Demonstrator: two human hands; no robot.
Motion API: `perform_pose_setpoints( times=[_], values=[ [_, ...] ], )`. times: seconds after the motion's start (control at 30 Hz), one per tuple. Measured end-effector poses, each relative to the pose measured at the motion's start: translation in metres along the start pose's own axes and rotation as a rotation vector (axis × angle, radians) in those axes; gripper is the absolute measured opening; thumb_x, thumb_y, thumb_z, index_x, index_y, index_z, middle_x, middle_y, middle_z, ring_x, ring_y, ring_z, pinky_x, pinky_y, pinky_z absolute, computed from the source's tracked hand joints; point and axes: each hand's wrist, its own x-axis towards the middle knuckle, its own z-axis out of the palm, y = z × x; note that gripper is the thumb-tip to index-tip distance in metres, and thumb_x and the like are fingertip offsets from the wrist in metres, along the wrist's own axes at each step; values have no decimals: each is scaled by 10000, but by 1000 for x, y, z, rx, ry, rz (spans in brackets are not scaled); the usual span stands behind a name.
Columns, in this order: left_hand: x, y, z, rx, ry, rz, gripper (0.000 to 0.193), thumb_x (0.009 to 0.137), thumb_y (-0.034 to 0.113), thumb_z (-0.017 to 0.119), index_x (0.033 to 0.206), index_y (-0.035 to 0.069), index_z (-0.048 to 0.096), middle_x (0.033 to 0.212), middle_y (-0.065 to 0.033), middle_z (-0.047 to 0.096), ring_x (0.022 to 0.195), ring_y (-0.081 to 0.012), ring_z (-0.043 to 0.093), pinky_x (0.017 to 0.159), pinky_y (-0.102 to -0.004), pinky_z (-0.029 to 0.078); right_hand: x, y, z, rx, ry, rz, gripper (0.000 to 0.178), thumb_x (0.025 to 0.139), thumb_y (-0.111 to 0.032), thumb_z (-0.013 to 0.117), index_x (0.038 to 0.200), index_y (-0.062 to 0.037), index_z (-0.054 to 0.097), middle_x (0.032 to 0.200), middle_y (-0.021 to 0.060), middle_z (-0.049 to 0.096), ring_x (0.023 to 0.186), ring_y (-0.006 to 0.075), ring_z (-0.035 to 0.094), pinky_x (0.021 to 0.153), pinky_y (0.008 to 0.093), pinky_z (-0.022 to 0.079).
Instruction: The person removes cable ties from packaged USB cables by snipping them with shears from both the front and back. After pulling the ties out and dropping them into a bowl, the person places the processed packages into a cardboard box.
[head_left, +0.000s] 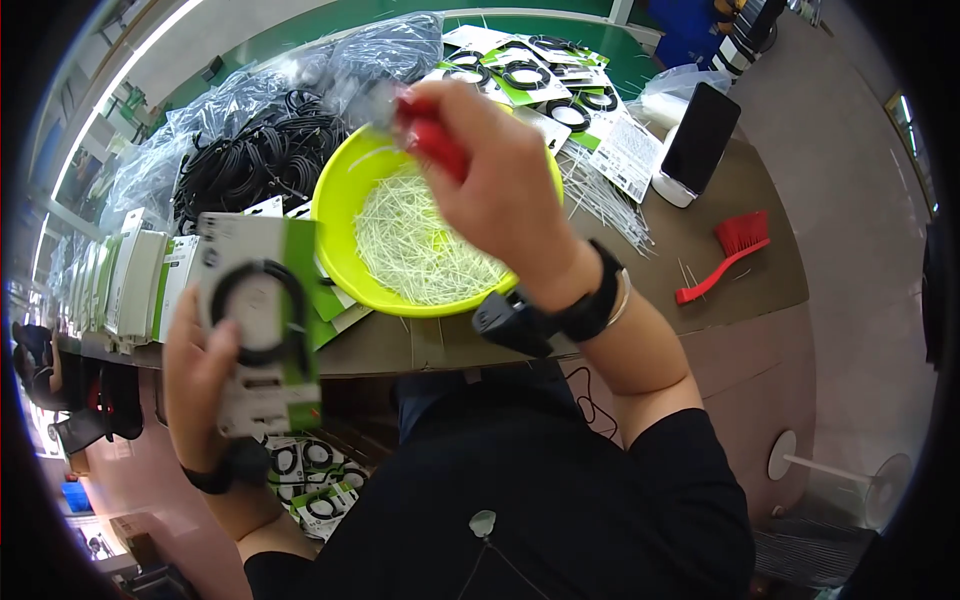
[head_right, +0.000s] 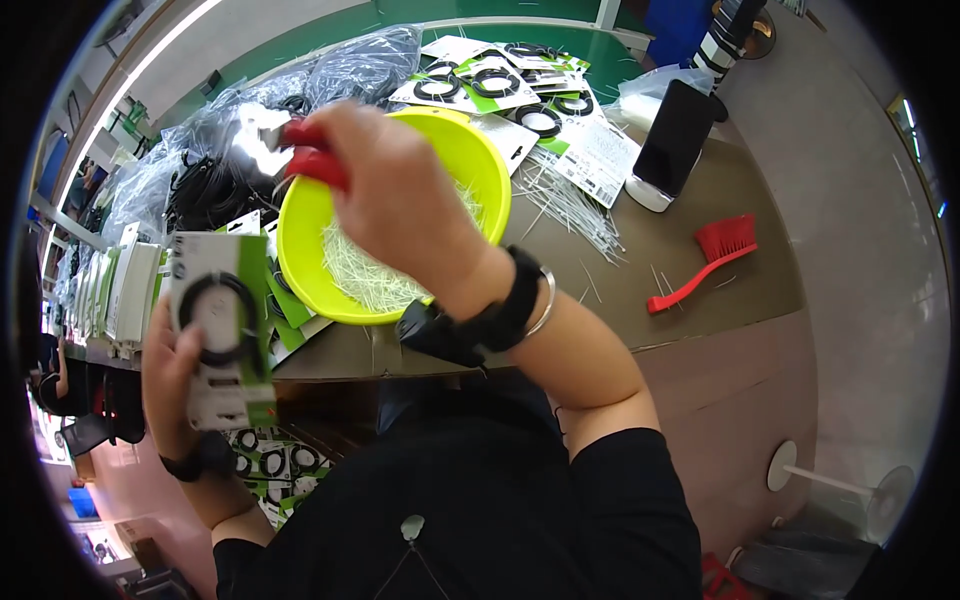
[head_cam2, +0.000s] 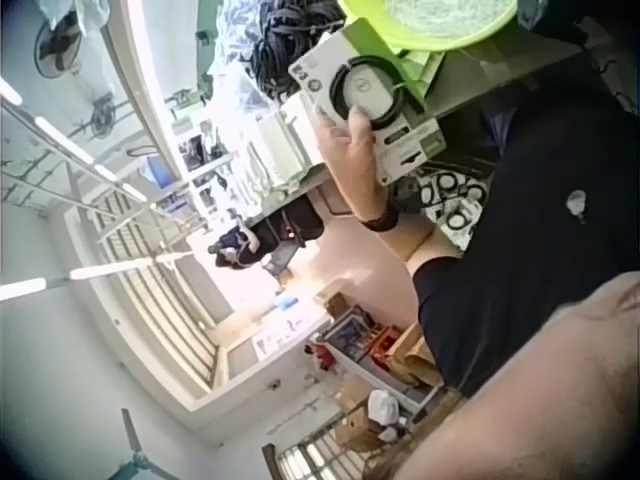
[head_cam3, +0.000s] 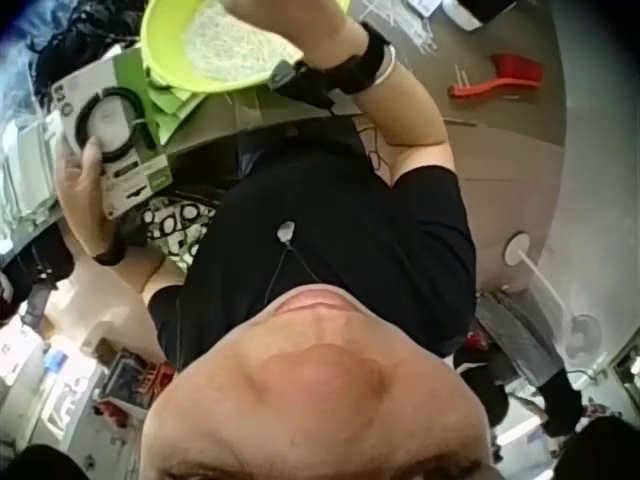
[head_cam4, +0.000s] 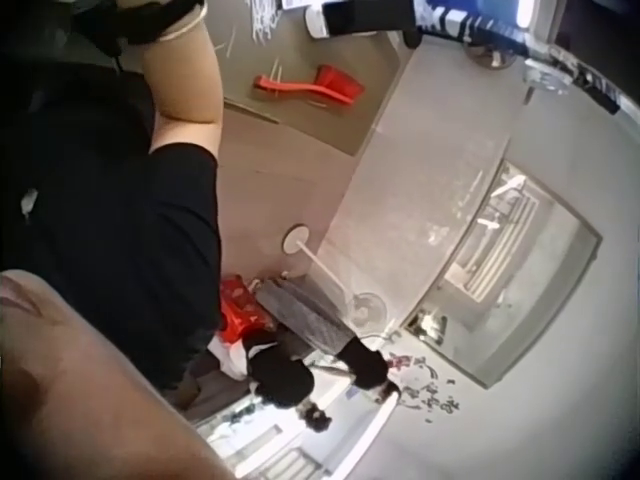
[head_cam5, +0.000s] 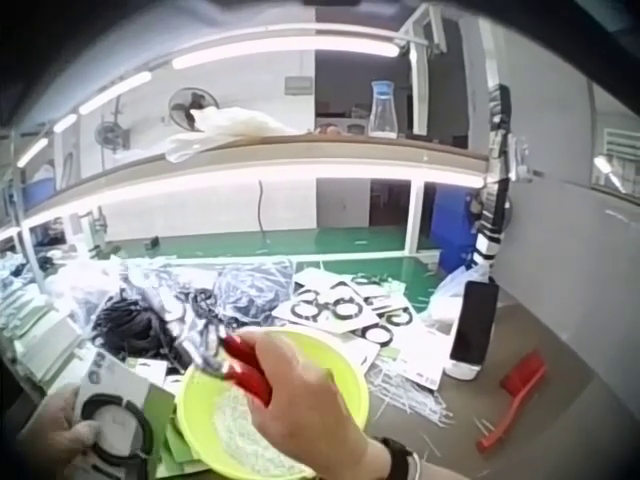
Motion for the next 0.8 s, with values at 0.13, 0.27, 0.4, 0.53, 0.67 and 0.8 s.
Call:
perform_pose_setpoints(
  times=[0.13, 0.27, 0.4, 0.53, 0.67, 0.8],
  values=[
    [81, -74, -50, -84, 79, 128, 306, 908, 152, 499, 1160, -19, 521, 998, -77, 611, 876, -140, 580, 790, -275, 464, 8, 26, -19, 133, -261, 480, 221, 844, -159, 643, 1012, -19, 613, 877, 106, 662, 814, 195, 637, 726, 290, 499],
    [131, -104, -79, 401, -123, -80, 407, 899, 212, 565, 1238, 1, 491, 1154, -85, 569, 1097, -162, 524, 897, -291, 439, 14, 97, -49, 102, -308, 594, 242, 841, -200, 657, 996, -17, 632, 841, 55, 653, 777, 144, 613, 739, 271, 487],
    [178, -54, -89, 666, -206, 87, 449, 882, 267, 605, 1223, -9, 509, 1224, -128, 530, 1162, -211, 477, 975, -314, 374, 46, 164, -108, 16, -77, 838, 356, 811, -312, 674, 994, -9, 637, 816, 87, 640, 738, 173, 578, 627, 304, 452],
    [249, 54, -28, 871, -220, 421, 534, 877, 367, 593, 1245, -8, 498, 1299, -172, 485, 1210, -265, 460, 1007, -357, 370, 36, 272, -143, 30, 155, 1067, 438, 773, -299, 733, 1059, -5, 579, 852, 88, 626, 723, 122, 582, 612, 266, 471],
    [328, 109, 64, 1024, -296, 726, 583, 884, 432, 563, 1262, -4, 488, 1283, -187, 490, 1206, -295, 466, 999, -367, 386, 21, 337, -126, 36, 281, 1390, 502, 758, -290, 745, 1089, 36, 556, 909, 110, 627, 734, 178, 598, 607, 326, 497],
    [394, 121, 185, 1134, -463, 732, 683, 833, 490, 595, 1301, 14, 451, 1280, -223, 478, 1137, -340, 518, 942, -388, 441, -12, 403, -109, 64, 295, 1385, 487, 759, -289, 739, 1072, 46, 574, 933, 125, 627, 700, 231, 598, 601, 370, 505]
  ],
)
